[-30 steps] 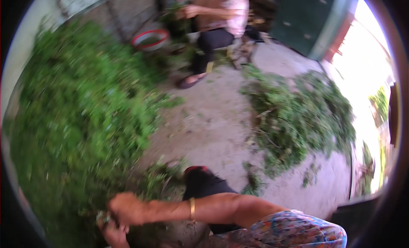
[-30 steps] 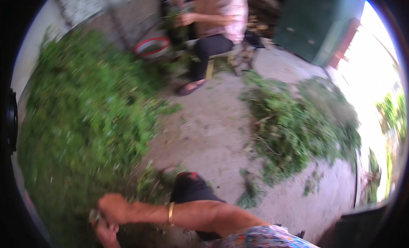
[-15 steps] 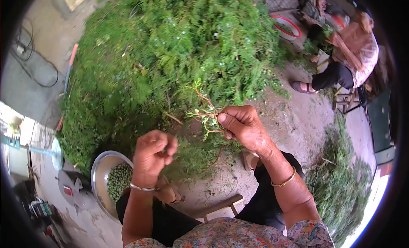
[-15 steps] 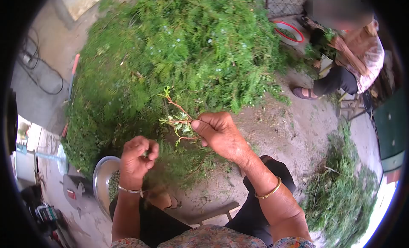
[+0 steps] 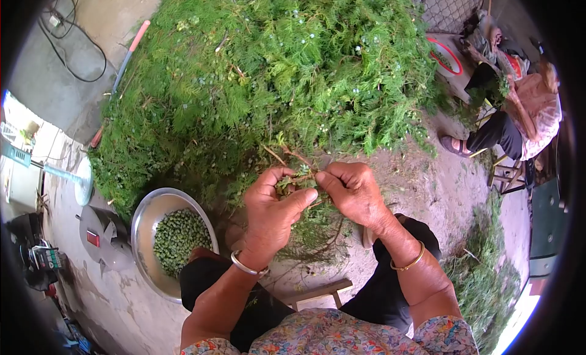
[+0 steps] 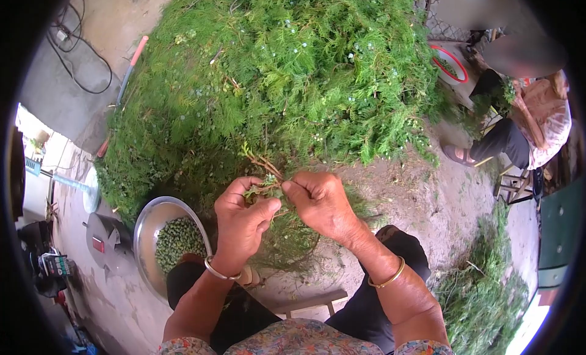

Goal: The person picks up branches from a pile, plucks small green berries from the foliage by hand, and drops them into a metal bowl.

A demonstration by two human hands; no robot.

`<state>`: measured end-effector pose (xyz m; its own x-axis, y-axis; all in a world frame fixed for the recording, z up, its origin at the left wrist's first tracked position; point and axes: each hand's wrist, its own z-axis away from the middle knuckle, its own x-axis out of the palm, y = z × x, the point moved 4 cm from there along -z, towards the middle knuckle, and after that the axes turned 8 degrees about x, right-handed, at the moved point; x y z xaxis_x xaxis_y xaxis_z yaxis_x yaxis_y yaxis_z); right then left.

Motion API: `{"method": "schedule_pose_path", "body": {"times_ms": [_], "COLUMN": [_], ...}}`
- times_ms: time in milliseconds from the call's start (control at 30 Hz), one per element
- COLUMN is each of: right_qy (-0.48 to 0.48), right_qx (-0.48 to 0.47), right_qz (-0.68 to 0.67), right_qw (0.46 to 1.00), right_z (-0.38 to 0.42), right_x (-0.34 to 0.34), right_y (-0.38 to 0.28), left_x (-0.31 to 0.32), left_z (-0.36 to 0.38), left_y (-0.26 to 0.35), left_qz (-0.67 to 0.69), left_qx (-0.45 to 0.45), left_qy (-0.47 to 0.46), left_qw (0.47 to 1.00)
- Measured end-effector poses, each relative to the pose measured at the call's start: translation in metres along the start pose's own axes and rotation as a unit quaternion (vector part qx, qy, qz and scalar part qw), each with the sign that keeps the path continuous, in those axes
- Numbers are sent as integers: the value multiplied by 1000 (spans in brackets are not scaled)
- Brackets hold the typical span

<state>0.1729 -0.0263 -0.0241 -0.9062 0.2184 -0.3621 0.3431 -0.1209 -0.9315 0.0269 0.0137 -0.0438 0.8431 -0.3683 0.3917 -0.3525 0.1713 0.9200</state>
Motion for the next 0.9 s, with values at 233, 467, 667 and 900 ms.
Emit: {"method": "schedule_pose_path", "body": {"times_ms": [233,467,667,900], "right_qy": [-60,-27,-51,-97], "right_qx": [-22,-15,-82,20], "right_qz": [50,62,112,84], "right_qw": [997,998,989,992], "right_z": [0,1,6,6], "right_x": [8,5,-1,-3], "right_y": [-3,2,-3,4], "left_x": [-2,4,-6,5], "left_z": [-1,1,-5,1], "left_y": [-2,3,14,-3], "left_qz": [-85,-68,-89,-18], "left_qx": [7,-44,-108,-148], "left_qy": [-23,-22,-49,-89], "left_qw": [996,997,989,985]}}
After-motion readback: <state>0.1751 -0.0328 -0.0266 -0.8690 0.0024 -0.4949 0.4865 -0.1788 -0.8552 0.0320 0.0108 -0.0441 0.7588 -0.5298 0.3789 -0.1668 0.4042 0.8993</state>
